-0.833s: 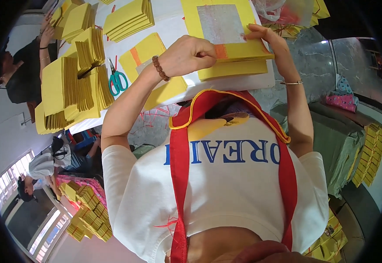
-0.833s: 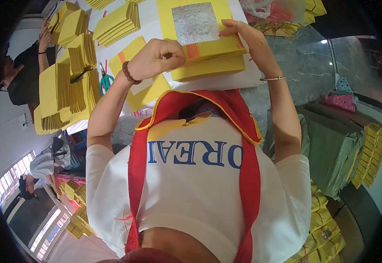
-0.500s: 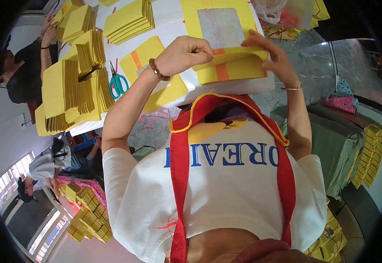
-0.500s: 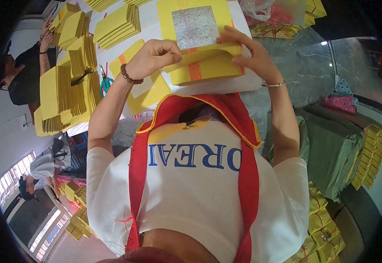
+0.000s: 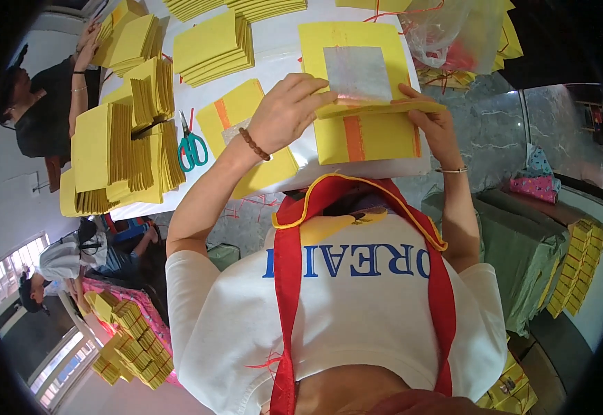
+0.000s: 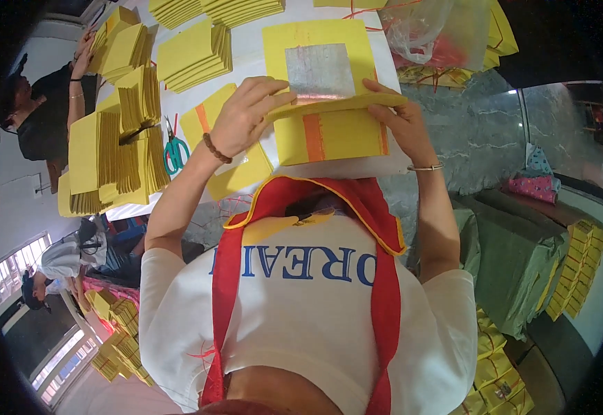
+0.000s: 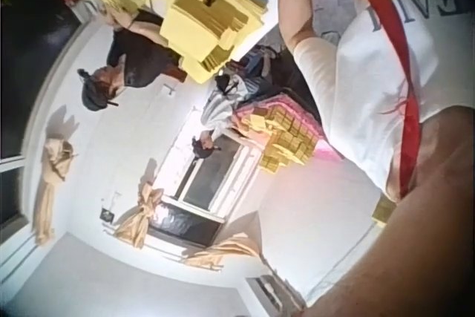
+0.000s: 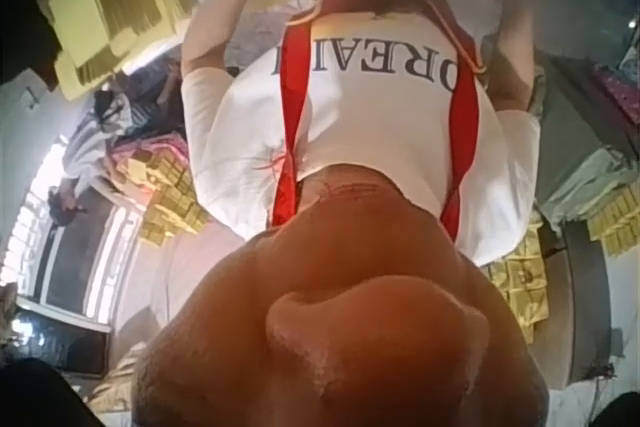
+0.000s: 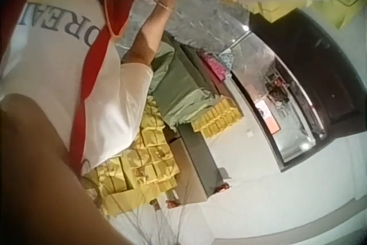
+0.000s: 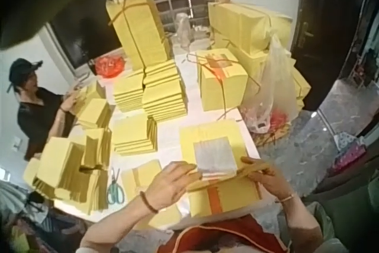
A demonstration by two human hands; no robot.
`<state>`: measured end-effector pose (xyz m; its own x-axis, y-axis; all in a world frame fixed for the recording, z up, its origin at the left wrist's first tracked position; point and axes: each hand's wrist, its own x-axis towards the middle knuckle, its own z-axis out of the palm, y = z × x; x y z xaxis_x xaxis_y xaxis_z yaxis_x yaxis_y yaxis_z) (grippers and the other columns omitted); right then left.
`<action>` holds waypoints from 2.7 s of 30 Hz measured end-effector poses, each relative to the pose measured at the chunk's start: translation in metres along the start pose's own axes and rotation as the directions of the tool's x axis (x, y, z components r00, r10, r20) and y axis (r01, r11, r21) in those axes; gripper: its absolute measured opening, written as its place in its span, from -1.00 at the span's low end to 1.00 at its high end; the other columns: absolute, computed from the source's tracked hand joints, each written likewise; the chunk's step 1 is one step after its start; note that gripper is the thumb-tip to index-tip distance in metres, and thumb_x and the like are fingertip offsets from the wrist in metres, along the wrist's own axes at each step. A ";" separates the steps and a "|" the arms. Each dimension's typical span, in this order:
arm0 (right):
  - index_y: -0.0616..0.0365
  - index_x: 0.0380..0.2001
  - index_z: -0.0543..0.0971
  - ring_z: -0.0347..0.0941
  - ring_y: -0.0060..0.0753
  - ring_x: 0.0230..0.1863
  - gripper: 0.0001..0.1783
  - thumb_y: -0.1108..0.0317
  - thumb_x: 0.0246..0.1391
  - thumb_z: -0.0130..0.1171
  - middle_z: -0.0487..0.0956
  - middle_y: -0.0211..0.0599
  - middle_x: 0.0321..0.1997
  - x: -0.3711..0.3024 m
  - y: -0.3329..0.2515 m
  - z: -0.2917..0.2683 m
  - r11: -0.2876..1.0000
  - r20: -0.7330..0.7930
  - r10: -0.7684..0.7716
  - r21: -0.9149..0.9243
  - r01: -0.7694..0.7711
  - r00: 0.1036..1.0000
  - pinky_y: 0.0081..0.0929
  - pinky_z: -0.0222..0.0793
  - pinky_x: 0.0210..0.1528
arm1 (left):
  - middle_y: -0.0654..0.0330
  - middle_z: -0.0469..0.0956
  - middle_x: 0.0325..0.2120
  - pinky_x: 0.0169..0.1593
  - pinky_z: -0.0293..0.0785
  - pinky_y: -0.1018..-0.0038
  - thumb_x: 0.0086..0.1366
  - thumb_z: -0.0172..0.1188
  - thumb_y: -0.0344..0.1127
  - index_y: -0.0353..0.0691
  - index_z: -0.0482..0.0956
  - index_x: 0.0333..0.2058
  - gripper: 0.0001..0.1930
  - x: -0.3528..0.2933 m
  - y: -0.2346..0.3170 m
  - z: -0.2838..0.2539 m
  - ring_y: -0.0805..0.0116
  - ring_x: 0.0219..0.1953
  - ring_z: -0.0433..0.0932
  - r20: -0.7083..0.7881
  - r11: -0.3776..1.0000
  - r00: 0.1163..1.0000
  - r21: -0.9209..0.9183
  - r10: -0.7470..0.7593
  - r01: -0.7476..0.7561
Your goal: The person is folding and stacking sheets of yellow paper containing silver foil inserts.
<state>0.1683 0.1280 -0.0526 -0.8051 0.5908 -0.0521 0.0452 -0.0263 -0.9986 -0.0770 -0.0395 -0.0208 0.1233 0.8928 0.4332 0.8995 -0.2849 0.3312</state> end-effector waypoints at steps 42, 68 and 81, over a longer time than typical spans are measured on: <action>0.18 -0.15 0.53 0.39 -0.67 -0.32 -0.72 0.42 0.02 0.12 0.56 -0.31 -0.32 -0.003 -0.027 0.038 0.980 -0.284 0.051 -0.173 -0.103 0.957 -0.67 0.31 -0.26 | 0.36 0.21 -0.77 -0.56 0.10 0.61 0.17 0.04 -0.49 -0.21 -0.09 0.23 -0.31 -0.008 0.038 0.011 0.60 -0.68 0.17 0.250 0.297 0.629 -0.715 -0.736 0.633; 0.19 -0.23 0.50 0.35 -0.62 -0.28 -0.80 0.43 0.03 0.06 0.51 -0.38 -0.28 0.001 -0.034 0.035 0.921 -0.240 0.069 -0.357 -0.154 0.968 -0.68 0.28 -0.24 | 0.24 0.26 0.12 0.16 0.13 0.19 0.01 0.13 0.13 -0.04 0.29 0.13 -0.29 0.017 0.055 0.037 0.18 0.14 0.23 0.194 0.991 0.979 0.110 0.059 -0.081; 0.16 0.21 0.14 -0.12 -0.24 0.37 -0.31 0.02 0.08 -0.07 0.03 -0.23 0.35 -0.046 -0.016 0.053 0.225 0.118 -0.196 -0.961 0.162 0.973 0.16 -0.36 0.27 | 0.18 0.27 0.10 0.16 0.09 0.22 0.03 0.11 0.05 -0.10 0.30 0.11 -0.33 0.013 0.051 0.041 0.18 0.14 0.21 0.175 0.999 0.984 0.031 -0.024 0.018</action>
<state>0.1733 0.0580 -0.0345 -0.8623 0.4853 0.1448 0.4483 0.8644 -0.2275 -0.0126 -0.0278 -0.0332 0.1735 0.9466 0.2718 0.9143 -0.2574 0.3128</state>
